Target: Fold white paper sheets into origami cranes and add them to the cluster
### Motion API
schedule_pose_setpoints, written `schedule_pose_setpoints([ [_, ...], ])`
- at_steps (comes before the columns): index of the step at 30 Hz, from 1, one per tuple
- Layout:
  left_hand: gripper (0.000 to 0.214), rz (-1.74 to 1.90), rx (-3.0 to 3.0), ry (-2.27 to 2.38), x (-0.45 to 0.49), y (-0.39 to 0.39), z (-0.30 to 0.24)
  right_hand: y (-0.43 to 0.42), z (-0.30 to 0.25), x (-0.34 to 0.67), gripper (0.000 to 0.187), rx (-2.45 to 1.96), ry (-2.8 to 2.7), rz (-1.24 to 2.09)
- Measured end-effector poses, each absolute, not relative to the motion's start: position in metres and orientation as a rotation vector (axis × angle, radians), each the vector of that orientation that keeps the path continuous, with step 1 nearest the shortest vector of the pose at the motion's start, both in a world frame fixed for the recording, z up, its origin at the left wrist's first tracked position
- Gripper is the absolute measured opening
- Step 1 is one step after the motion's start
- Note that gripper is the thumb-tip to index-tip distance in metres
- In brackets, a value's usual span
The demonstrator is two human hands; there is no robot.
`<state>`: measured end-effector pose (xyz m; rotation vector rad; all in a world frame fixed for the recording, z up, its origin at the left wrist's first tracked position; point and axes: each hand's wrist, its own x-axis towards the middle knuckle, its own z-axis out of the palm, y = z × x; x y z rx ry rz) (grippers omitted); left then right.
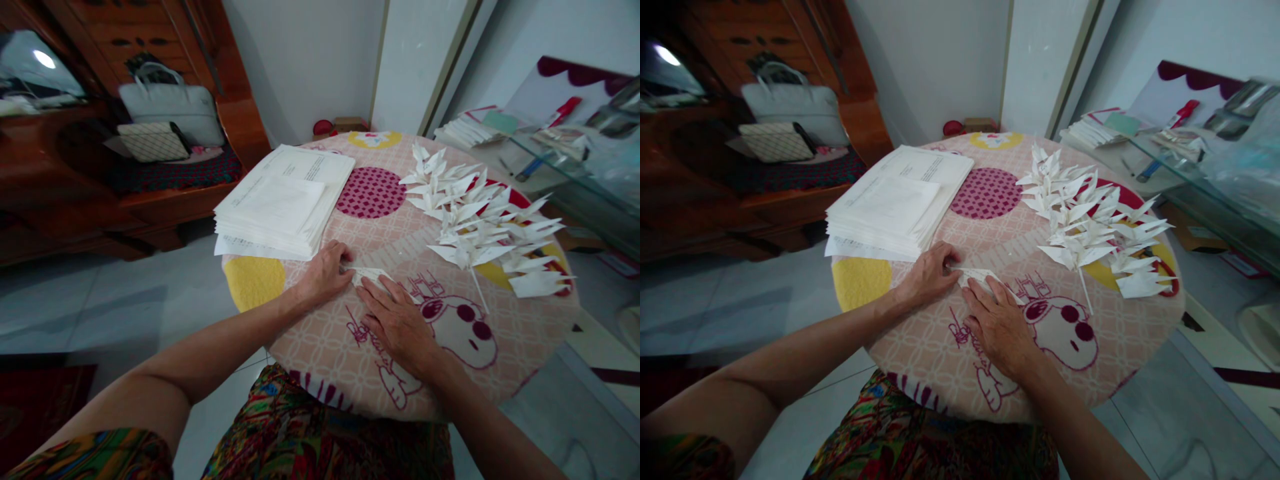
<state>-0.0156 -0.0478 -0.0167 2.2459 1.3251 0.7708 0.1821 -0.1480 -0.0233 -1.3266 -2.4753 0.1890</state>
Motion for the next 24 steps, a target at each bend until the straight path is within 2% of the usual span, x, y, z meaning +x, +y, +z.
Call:
schedule_pose_setpoints([
  [24, 0.033, 0.824, 2.130, 1.282, -0.0246, -0.0453, -0.0161, -0.1487, -0.0232, 0.1823, 0.050, -1.354, -2.478, 0.170],
])
